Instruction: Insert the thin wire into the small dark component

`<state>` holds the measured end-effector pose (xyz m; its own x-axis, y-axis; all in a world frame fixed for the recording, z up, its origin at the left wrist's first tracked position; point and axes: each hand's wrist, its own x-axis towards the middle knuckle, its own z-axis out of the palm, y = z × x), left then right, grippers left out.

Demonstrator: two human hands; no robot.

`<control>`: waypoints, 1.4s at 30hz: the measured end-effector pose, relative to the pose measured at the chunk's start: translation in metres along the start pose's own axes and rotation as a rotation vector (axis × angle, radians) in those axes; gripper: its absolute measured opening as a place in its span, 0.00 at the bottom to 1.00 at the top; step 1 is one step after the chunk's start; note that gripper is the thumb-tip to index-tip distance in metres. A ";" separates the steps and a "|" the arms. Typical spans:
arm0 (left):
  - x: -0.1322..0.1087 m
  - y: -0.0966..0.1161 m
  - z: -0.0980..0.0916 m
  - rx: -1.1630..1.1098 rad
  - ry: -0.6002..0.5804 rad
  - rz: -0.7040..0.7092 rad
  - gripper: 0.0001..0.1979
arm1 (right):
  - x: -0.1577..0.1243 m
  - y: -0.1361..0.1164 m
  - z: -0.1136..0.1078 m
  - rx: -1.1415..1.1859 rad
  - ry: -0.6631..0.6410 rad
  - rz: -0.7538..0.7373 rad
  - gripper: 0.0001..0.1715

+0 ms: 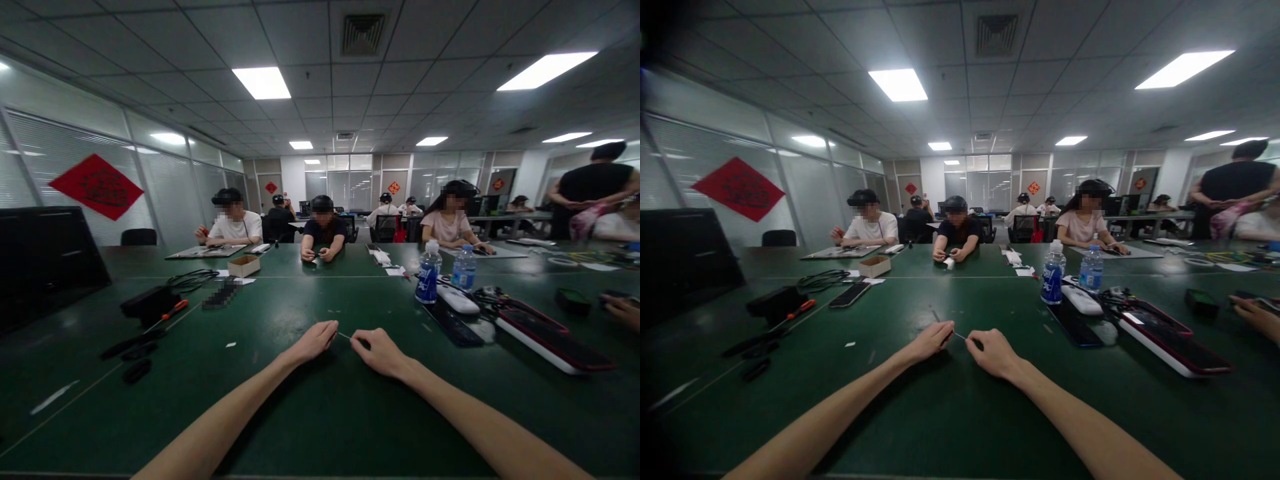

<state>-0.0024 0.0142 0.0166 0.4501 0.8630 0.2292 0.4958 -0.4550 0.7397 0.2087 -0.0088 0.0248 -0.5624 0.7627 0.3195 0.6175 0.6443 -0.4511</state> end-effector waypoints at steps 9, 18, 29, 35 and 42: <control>-0.003 0.004 -0.009 0.025 -0.160 -0.021 0.26 | 0.000 0.009 -0.005 -0.067 -0.050 -0.104 0.18; -0.004 0.001 -0.014 0.011 -0.252 -0.001 0.25 | 0.000 0.011 -0.007 -0.118 -0.090 -0.163 0.17; -0.004 0.002 -0.014 -0.016 -0.244 0.017 0.25 | 0.001 0.011 -0.006 -0.092 -0.076 -0.142 0.19; 0.002 -0.005 0.003 0.004 0.048 0.009 0.25 | 0.003 0.002 0.002 -0.027 0.024 0.005 0.22; 0.000 -0.003 0.003 0.036 0.040 0.030 0.25 | 0.000 -0.002 -0.003 0.051 -0.036 0.004 0.22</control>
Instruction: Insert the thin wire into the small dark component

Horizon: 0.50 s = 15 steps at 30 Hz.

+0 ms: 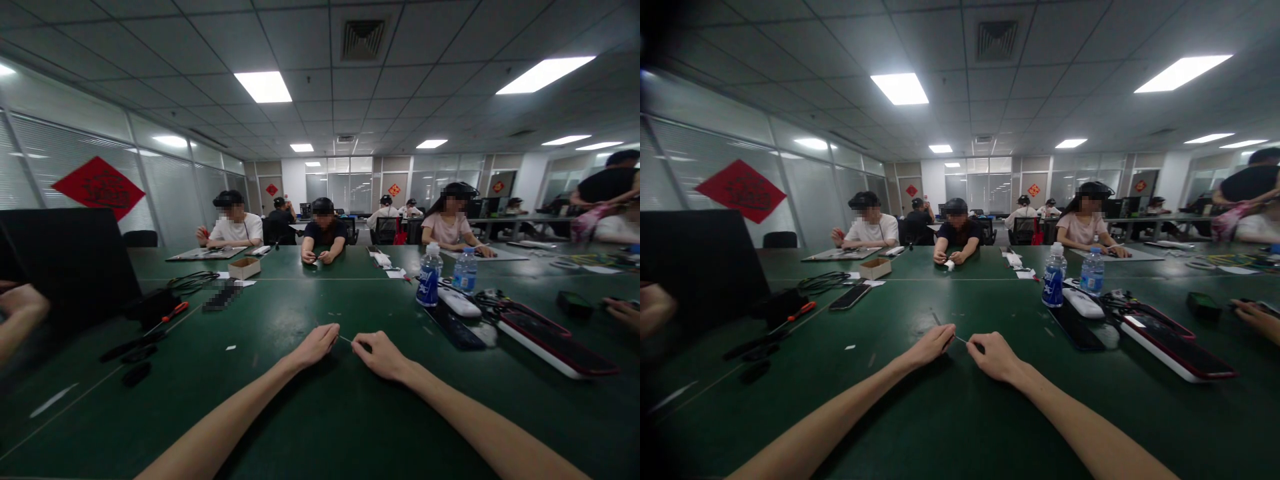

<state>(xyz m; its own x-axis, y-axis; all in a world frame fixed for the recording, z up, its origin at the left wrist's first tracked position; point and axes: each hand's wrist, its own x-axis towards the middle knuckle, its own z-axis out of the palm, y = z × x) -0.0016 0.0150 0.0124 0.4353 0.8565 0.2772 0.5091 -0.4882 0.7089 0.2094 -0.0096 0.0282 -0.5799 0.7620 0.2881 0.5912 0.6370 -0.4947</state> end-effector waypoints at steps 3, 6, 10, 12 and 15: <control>-0.003 0.003 -0.005 0.011 -0.080 0.020 0.24 | -0.002 0.004 -0.003 -0.016 -0.047 -0.038 0.21; -0.005 0.006 -0.008 0.037 -0.137 0.005 0.24 | -0.002 0.009 -0.005 -0.070 -0.060 -0.095 0.19; -0.006 0.008 -0.010 0.077 -0.210 0.006 0.24 | -0.001 0.015 -0.005 -0.136 -0.073 -0.161 0.17; -0.006 0.009 -0.012 0.085 -0.243 0.019 0.24 | -0.001 0.016 -0.005 -0.169 -0.072 -0.183 0.17; -0.006 0.011 -0.015 0.078 -0.296 0.025 0.24 | -0.001 0.016 -0.008 -0.196 -0.078 -0.207 0.17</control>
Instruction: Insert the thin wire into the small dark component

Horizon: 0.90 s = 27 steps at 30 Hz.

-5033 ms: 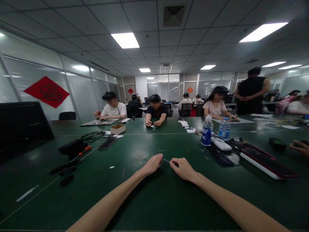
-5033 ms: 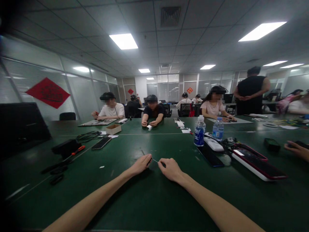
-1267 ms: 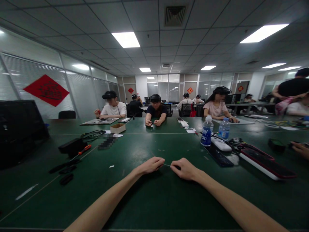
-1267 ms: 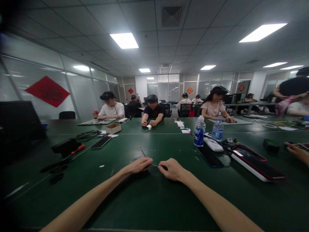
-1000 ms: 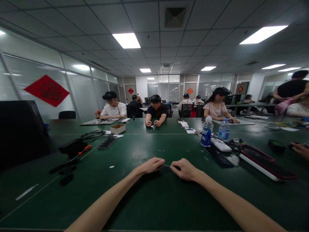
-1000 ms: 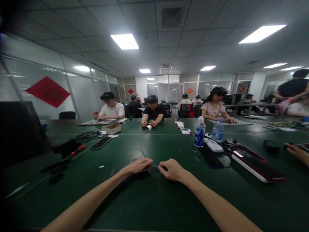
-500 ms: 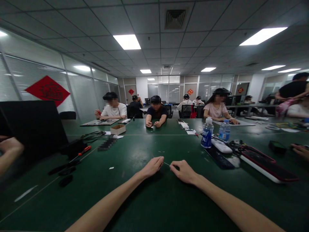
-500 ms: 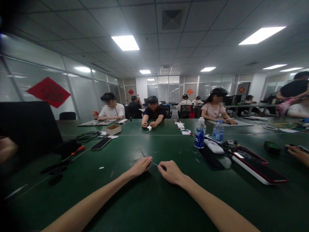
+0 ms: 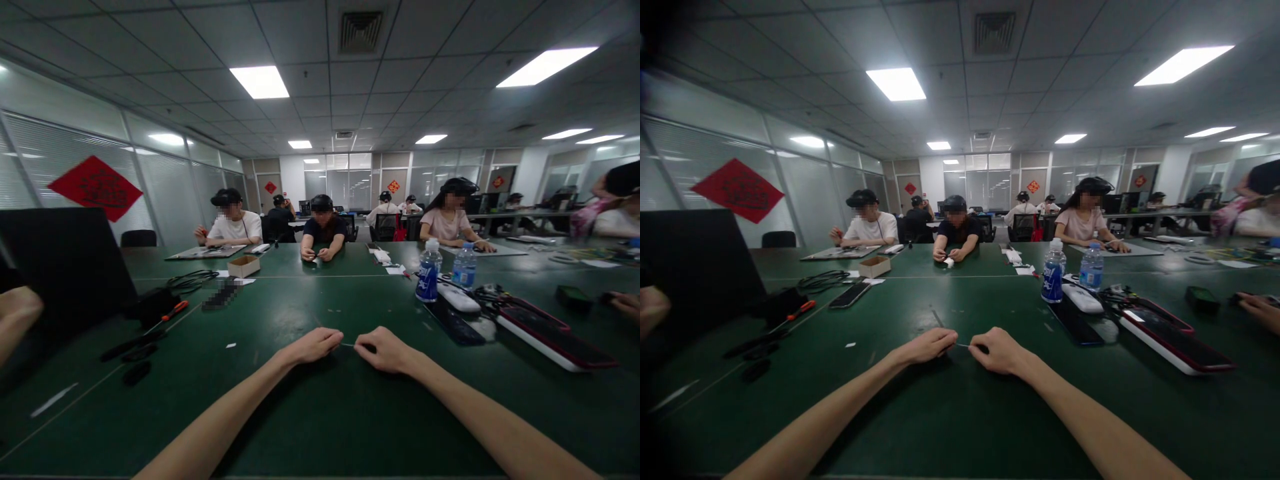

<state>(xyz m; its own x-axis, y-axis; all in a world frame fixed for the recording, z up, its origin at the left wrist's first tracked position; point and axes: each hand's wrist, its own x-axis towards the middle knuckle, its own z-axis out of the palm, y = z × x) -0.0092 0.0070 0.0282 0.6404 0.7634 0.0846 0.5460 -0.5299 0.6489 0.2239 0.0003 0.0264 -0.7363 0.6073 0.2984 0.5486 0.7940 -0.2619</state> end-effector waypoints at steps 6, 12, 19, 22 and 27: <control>0.000 0.001 -0.004 -0.086 -0.057 -0.016 0.25 | 0.000 -0.003 -0.007 0.019 -0.030 0.001 0.17; 0.006 -0.007 0.006 -0.280 0.139 -0.080 0.28 | 0.006 -0.010 0.003 0.157 0.062 0.181 0.21; 0.010 -0.009 0.014 -0.297 0.304 -0.126 0.30 | 0.012 -0.029 0.009 0.199 0.130 0.310 0.23; 0.010 -0.009 0.014 -0.270 0.325 -0.121 0.30 | 0.012 -0.031 0.009 0.223 0.115 0.340 0.24; 0.014 -0.013 0.015 -0.263 0.332 -0.134 0.30 | 0.013 -0.030 0.013 0.223 0.153 0.346 0.24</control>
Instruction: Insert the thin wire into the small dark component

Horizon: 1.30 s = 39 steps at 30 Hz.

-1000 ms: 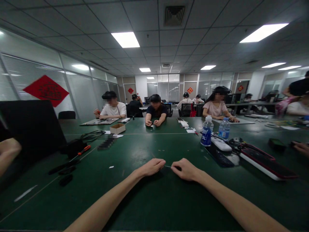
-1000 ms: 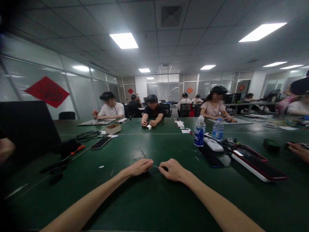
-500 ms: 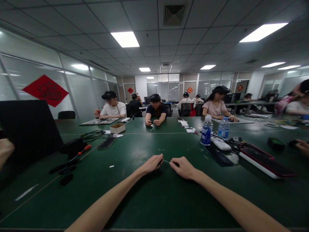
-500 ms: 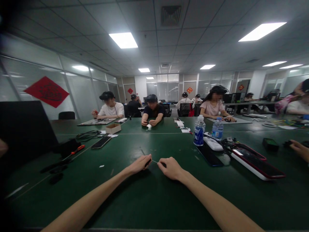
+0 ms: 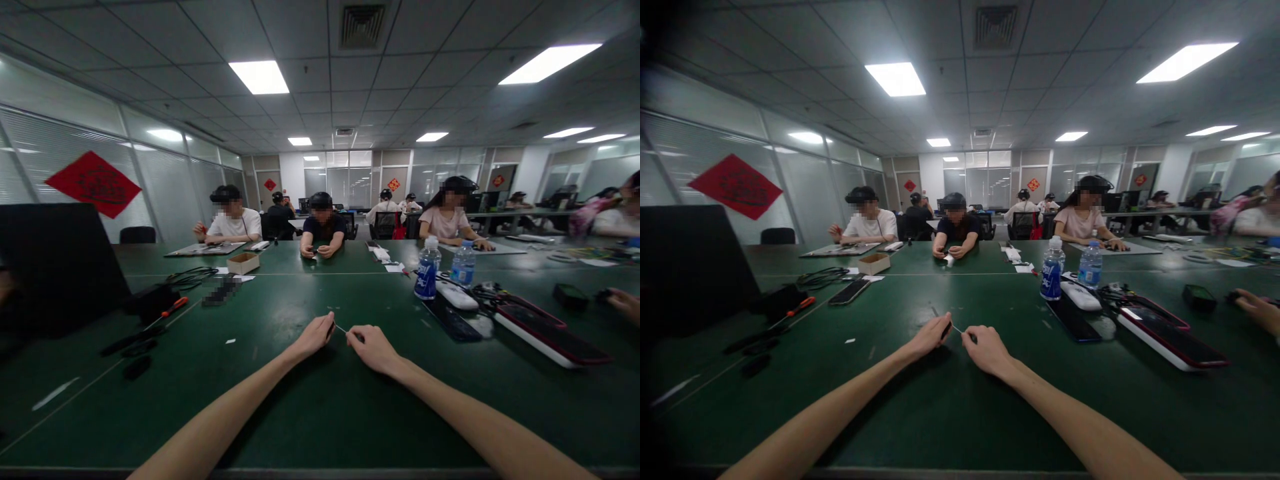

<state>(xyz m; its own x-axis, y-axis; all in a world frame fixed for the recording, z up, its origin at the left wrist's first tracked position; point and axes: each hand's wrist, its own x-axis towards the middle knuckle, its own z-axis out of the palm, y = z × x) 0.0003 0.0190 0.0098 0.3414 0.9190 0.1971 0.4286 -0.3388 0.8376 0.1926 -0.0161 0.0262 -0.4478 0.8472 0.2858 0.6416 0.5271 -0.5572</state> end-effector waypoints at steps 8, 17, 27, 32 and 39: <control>-0.001 -0.004 -0.003 -0.064 -0.079 -0.058 0.30 | 0.001 0.002 -0.001 -0.008 -0.032 0.015 0.25; -0.005 0.007 -0.019 0.020 -0.357 -0.085 0.30 | -0.002 0.013 -0.025 0.002 -0.227 -0.149 0.22; 0.000 0.003 -0.015 -0.134 -0.331 -0.111 0.29 | -0.006 -0.013 -0.018 0.030 -0.435 -0.332 0.18; 0.001 0.000 -0.011 -0.317 -0.216 -0.158 0.29 | -0.003 -0.003 -0.017 -0.086 -0.196 -0.234 0.19; 0.004 -0.004 -0.006 -0.576 -0.034 -0.150 0.26 | -0.001 0.002 -0.010 -0.136 -0.097 -0.233 0.18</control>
<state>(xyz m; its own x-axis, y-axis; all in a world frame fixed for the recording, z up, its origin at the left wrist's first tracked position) -0.0053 0.0254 0.0107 0.3427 0.9383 0.0472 -0.0457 -0.0335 0.9984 0.2010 -0.0150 0.0329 -0.6461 0.6957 0.3139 0.5894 0.7161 -0.3739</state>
